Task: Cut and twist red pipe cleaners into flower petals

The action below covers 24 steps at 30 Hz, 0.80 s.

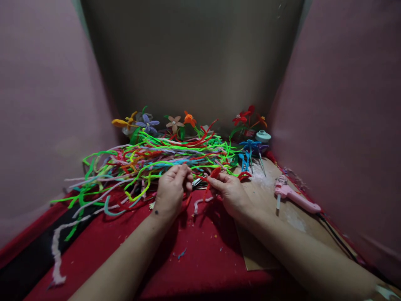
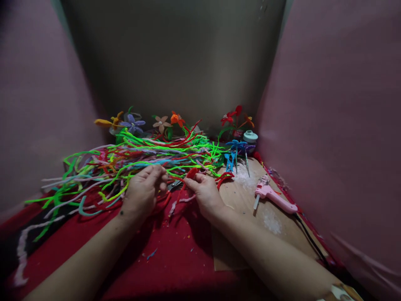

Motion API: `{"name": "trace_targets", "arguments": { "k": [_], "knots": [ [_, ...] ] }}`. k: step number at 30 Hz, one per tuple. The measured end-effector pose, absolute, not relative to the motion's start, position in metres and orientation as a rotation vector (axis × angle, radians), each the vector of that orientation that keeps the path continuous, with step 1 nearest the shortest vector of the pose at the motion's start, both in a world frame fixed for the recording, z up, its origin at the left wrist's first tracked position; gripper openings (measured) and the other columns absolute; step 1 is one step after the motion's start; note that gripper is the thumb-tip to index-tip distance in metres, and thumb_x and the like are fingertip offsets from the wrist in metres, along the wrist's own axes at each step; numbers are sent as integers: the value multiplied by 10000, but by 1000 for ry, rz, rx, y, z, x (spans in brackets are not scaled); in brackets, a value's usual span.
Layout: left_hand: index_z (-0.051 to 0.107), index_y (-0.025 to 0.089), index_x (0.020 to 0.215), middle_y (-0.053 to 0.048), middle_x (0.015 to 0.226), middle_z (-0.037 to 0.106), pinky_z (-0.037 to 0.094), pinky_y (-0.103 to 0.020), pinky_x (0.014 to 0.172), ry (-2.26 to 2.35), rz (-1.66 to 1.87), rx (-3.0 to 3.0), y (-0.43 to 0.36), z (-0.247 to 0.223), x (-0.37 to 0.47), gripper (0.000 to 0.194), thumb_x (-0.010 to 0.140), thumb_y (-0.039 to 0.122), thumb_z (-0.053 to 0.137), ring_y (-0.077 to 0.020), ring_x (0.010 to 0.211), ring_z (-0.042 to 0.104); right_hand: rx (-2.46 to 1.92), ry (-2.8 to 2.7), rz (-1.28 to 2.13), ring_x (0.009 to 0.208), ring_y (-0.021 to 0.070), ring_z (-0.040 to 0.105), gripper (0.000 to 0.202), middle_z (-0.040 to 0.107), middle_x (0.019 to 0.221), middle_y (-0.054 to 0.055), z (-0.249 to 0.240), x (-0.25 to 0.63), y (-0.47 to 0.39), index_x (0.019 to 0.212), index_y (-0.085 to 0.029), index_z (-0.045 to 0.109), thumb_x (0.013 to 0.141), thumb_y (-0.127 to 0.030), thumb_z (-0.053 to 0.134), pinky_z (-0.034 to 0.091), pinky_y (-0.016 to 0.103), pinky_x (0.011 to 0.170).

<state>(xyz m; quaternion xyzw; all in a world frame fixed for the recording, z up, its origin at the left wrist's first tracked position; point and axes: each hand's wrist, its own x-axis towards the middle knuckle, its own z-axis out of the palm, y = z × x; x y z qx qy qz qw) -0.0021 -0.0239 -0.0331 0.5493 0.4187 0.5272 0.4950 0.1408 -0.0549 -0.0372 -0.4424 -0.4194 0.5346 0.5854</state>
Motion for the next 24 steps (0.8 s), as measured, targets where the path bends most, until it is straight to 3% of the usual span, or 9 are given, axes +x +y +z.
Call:
{"name": "trace_targets", "arguments": {
  "k": [5, 8, 14, 20, 24],
  "knots": [
    [565, 146, 766, 53, 541, 471, 204, -178, 355, 933, 1010, 1266, -24, -34, -5, 281, 706, 410, 639, -29, 358, 293, -968, -893, 1231, 515, 72, 384, 210, 517, 615, -29, -38, 143, -54, 683, -144, 619, 596, -295, 736, 274, 238, 510],
    [610, 128, 779, 48, 532, 490, 228, -174, 359, 903, 826, 1328, -32, -32, 0, 292, 656, 379, 698, -30, 364, 329, -923, -885, 1305, 504, 88, 438, 210, 550, 617, -19, -41, 143, -55, 712, -147, 622, 619, -305, 724, 313, 248, 509],
    [601, 140, 689, 57, 471, 486, 257, -174, 363, 925, 729, 1447, -40, -26, 8, 174, 682, 310, 639, -39, 356, 360, -859, -844, 1419, 477, 106, 476, 224, 565, 589, -12, -50, 140, -53, 704, -148, 589, 618, -301, 729, 360, 261, 499],
    [589, 154, 731, 79, 416, 435, 231, -158, 341, 937, 674, 1478, -38, -27, 4, 177, 731, 330, 602, -34, 323, 320, -824, -817, 1386, 512, 94, 450, 236, 556, 623, -9, -53, 142, -49, 715, -148, 576, 615, -289, 737, 342, 249, 510],
    [564, 168, 780, 61, 471, 517, 276, -156, 339, 907, 580, 1502, -36, -27, -5, 181, 742, 343, 592, -48, 324, 396, -867, -790, 1345, 502, 83, 406, 257, 517, 591, -23, -51, 144, -46, 676, -148, 554, 586, -292, 748, 294, 236, 486]
  ]
}}
